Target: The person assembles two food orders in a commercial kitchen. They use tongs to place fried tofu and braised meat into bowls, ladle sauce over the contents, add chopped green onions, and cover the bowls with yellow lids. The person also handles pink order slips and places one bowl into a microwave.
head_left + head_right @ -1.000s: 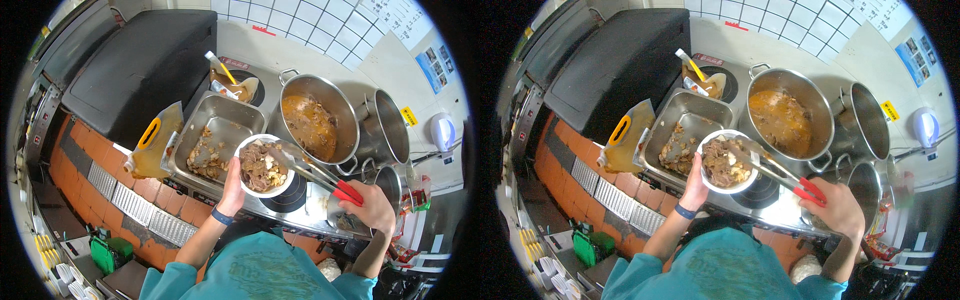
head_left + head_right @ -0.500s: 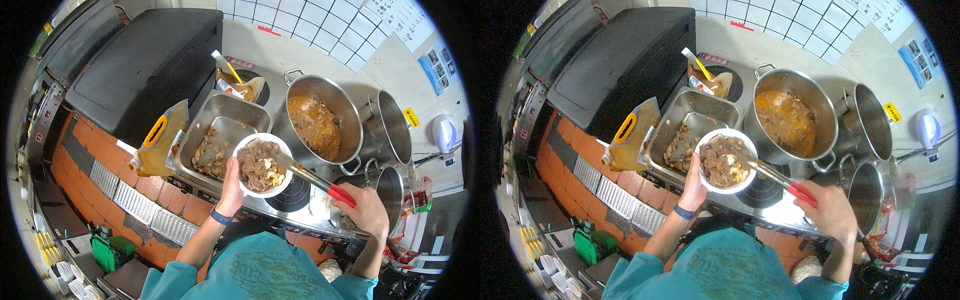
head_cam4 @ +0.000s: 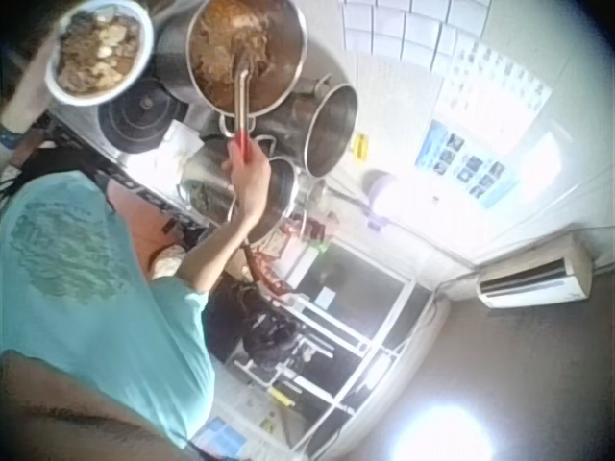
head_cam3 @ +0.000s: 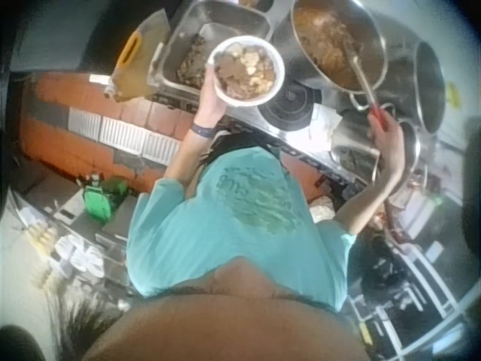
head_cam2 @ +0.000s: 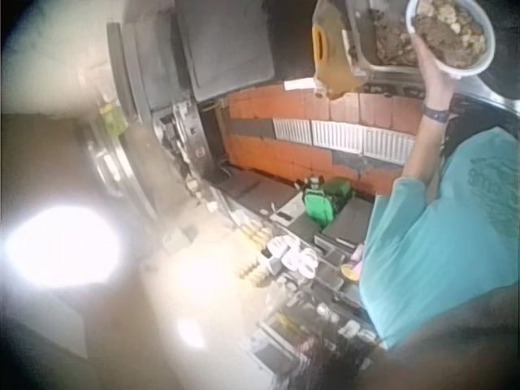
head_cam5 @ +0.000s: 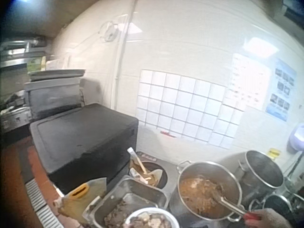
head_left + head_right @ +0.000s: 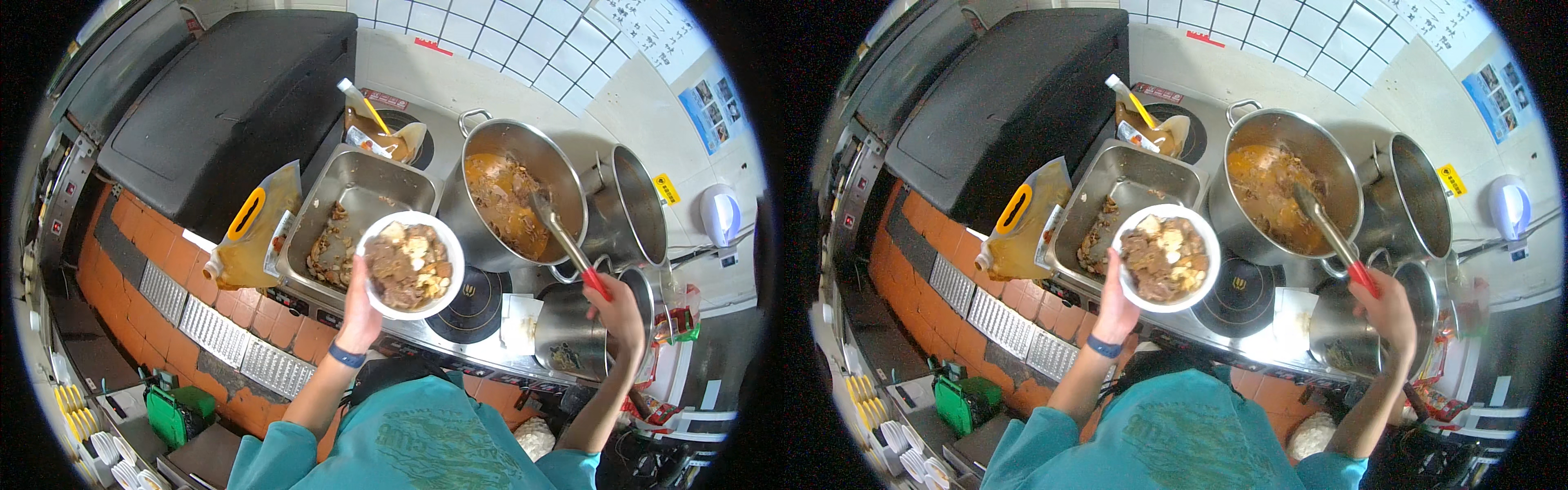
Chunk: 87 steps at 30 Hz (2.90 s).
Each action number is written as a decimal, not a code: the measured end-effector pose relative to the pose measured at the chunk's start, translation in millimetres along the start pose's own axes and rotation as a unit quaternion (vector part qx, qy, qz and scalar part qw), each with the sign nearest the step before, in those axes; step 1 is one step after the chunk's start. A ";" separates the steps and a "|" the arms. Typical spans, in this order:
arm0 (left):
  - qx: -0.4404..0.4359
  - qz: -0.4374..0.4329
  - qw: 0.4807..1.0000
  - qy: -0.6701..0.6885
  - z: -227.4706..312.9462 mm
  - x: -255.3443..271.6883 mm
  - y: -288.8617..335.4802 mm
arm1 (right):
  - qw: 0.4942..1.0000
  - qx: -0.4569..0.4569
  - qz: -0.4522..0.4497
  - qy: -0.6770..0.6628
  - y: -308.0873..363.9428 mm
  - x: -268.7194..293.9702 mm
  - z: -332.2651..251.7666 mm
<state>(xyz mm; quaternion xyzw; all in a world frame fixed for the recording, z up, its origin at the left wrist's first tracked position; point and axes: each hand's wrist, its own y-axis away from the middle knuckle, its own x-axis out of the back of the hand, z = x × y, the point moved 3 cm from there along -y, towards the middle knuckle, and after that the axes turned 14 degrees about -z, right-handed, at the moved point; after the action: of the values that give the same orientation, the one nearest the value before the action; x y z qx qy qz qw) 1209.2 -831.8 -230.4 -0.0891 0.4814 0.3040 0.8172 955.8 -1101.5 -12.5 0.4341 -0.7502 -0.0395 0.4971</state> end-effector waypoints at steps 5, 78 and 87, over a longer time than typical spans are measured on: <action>-0.075 0.036 0.995 -0.046 46.9 6.9 55.4 | 0.987 -0.034 0.089 0.126 -21.8 -30.4 -16.8; 0.213 -0.156 0.964 -0.019 -243.4 -199.0 65.4 | 0.960 -0.245 0.051 -0.129 463.9 78.4 218.4; 0.180 -0.133 0.974 -0.047 -217.6 -198.9 63.6 | 0.967 -0.238 0.078 0.053 463.0 46.4 164.0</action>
<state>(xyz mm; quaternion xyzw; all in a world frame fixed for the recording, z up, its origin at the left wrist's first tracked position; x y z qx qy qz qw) 942.8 -958.0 -167.1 0.0104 0.4734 0.1049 0.8745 538.5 -907.5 165.3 0.2448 -0.7234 -0.1552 0.6267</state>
